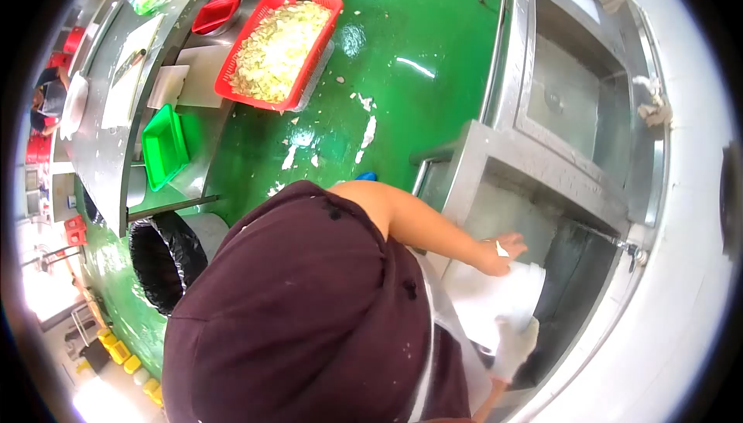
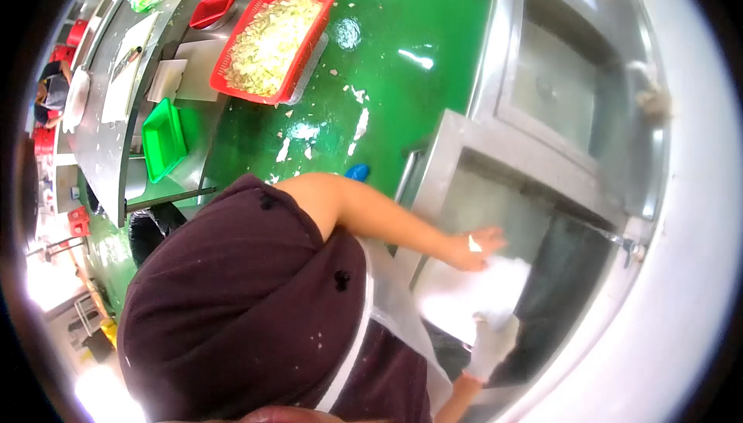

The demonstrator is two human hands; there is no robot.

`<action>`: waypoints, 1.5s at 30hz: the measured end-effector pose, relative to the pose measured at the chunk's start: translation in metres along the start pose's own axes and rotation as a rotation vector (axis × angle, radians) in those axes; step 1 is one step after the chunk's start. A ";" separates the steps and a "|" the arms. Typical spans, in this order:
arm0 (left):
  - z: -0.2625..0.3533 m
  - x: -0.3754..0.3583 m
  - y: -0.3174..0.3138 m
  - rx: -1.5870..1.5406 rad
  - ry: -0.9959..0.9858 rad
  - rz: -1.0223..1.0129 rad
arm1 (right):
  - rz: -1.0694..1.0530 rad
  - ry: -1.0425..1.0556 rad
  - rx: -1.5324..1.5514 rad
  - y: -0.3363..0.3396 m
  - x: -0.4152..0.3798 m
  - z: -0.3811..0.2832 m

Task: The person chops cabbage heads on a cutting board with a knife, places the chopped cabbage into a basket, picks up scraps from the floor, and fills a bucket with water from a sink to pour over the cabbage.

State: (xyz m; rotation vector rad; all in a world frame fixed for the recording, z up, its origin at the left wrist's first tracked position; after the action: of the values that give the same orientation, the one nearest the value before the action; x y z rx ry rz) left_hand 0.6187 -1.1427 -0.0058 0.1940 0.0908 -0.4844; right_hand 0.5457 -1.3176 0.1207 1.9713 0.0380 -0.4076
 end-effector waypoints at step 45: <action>-0.419 -0.428 0.822 0.417 0.531 1.152 | -1.000 2.035 -0.663 -0.463 0.014 -0.768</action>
State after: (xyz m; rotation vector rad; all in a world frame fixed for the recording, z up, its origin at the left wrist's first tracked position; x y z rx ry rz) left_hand 0.6111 -0.1496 -0.2245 0.7249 0.3689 0.7199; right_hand 0.6668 -0.4378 -0.0064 0.7957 2.0855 1.0137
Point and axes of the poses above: each hand's wrist, its own x-axis towards the middle knuckle, its own y-axis out of the back of the hand, z = x × y, the point moved 4 cm from there along x, towards the middle knuckle, and after that the axes turned 10 degrees about -x, right-handed, at the moved point
